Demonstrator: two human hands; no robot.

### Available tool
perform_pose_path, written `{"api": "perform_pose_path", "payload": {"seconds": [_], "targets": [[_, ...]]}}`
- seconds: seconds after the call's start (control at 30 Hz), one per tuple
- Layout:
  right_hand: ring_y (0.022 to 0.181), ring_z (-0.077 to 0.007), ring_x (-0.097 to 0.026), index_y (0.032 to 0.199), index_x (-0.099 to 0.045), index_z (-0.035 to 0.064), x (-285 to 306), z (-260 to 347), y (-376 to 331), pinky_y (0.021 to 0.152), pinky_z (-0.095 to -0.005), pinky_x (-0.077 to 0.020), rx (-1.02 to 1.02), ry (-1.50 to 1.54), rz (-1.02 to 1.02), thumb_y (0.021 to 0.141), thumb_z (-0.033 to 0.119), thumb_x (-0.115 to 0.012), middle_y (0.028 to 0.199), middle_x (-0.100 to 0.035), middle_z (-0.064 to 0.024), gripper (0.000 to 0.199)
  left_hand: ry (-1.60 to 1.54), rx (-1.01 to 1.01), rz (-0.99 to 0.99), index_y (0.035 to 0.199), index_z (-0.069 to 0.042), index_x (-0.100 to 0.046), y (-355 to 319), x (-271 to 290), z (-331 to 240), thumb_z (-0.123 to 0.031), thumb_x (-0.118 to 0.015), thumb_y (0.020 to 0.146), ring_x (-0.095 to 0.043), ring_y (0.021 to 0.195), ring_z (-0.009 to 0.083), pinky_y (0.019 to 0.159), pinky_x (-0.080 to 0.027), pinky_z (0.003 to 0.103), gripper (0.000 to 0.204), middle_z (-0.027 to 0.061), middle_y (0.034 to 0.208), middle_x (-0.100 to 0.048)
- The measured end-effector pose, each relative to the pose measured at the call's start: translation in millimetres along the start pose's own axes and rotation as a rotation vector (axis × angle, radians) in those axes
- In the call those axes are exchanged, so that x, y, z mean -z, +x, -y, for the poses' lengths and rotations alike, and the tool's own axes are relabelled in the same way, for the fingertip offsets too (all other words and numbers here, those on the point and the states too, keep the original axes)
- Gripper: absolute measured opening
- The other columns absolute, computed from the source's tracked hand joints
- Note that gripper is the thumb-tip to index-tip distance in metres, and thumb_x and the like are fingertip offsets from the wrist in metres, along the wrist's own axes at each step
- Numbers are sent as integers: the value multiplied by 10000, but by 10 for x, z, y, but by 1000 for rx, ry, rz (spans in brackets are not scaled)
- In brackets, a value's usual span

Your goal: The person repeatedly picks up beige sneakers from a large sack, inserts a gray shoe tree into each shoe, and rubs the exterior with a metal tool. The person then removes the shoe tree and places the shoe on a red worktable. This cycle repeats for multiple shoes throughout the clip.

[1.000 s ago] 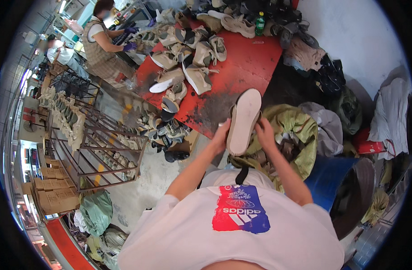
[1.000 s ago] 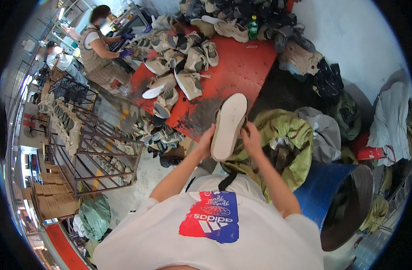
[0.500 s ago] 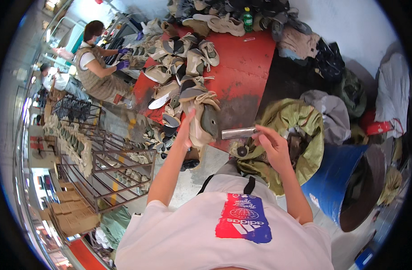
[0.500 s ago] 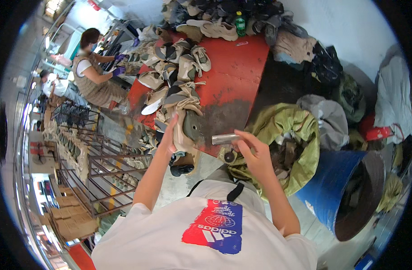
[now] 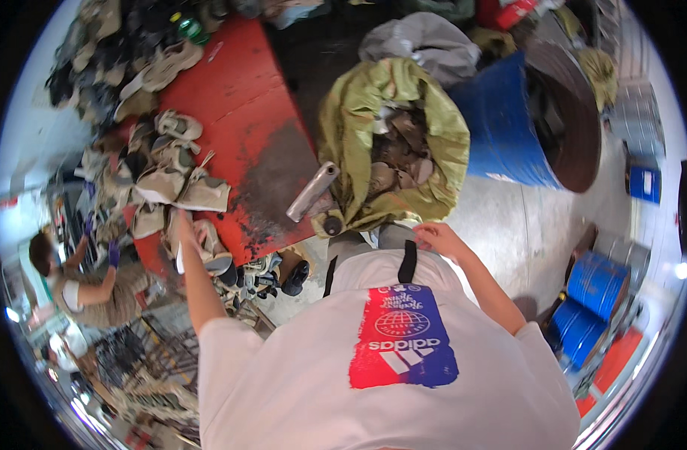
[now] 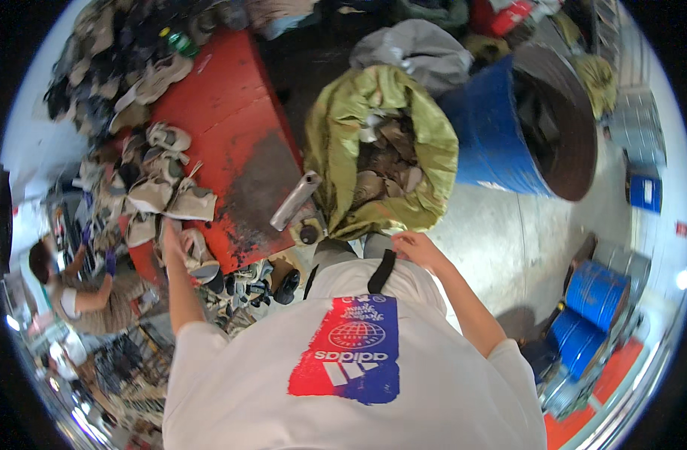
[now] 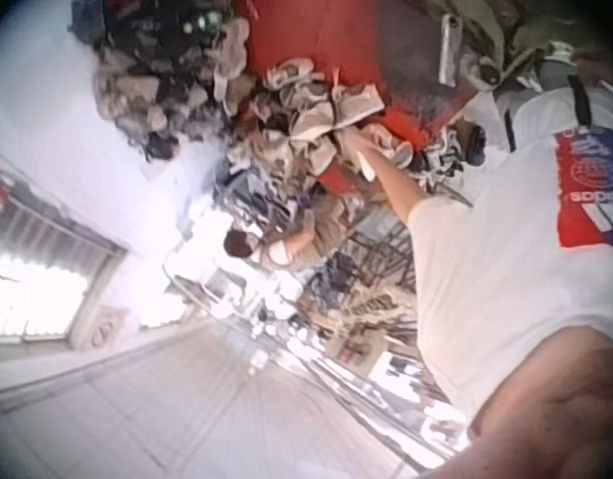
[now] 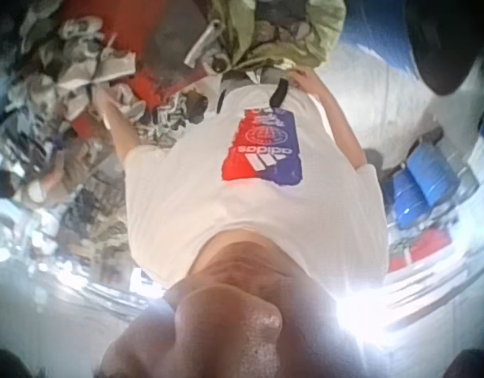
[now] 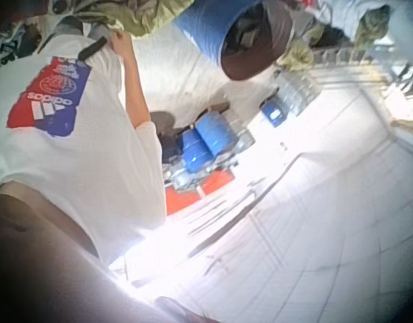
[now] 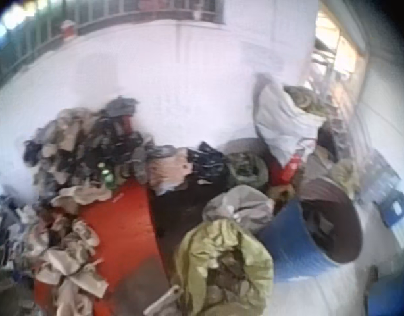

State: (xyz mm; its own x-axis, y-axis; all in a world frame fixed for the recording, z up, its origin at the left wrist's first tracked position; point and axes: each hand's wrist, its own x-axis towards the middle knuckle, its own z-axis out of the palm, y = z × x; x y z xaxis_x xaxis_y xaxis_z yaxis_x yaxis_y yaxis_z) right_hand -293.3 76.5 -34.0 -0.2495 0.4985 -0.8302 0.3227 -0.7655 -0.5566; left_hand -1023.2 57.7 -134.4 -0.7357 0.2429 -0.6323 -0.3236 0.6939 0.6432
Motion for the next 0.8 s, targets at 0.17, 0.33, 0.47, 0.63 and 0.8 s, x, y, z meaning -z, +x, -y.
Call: {"api": "perform_pose_path", "payload": {"seconds": [0.17,0.33,0.47,0.63,0.8], "targets": [[818,-146,-662,1205,-695,23,180,-208,340,755,-291,-536,-27,7,-112,921,174,-723,963,-712,-62,323,359,-650,-132,838,19,-665,-1124,-326,1353,-388,-573,1031,-573,607,228,597,-464,405,460,101,692,-636],[816,-184,-632,1103,-728,33,880,-738,1212,755,-325,-522,345,-579,-106,762,30,-768,944,-692,-73,343,374,212,422,1017,-110,-692,-2389,-293,3067,-426,-650,976,-631,663,149,547,-468,326,322,10,819,-675],[855,-253,-662,1098,-731,49,1412,-710,1914,785,-384,-533,273,-702,29,798,25,-702,945,-704,-113,303,426,408,519,1030,-55,-705,-3759,-653,3974,-424,-603,1013,-636,701,135,615,-503,308,383,32,903,-699],[1141,-408,-613,1218,-672,33,1330,-899,3182,959,-480,-504,343,-951,118,891,174,-692,1200,-658,-191,357,-8,611,222,1104,-38,-702,-5608,-1282,5070,-331,-552,1025,-666,770,178,655,-534,329,339,78,923,-712],[1430,-434,-364,1525,-398,85,641,-807,3665,1206,-560,-290,356,-1228,140,894,312,-785,1592,-330,-230,774,137,731,160,1107,-28,-692,-7352,-1990,5604,-341,-518,1040,-662,820,200,709,-530,347,364,98,938,-706]]}}
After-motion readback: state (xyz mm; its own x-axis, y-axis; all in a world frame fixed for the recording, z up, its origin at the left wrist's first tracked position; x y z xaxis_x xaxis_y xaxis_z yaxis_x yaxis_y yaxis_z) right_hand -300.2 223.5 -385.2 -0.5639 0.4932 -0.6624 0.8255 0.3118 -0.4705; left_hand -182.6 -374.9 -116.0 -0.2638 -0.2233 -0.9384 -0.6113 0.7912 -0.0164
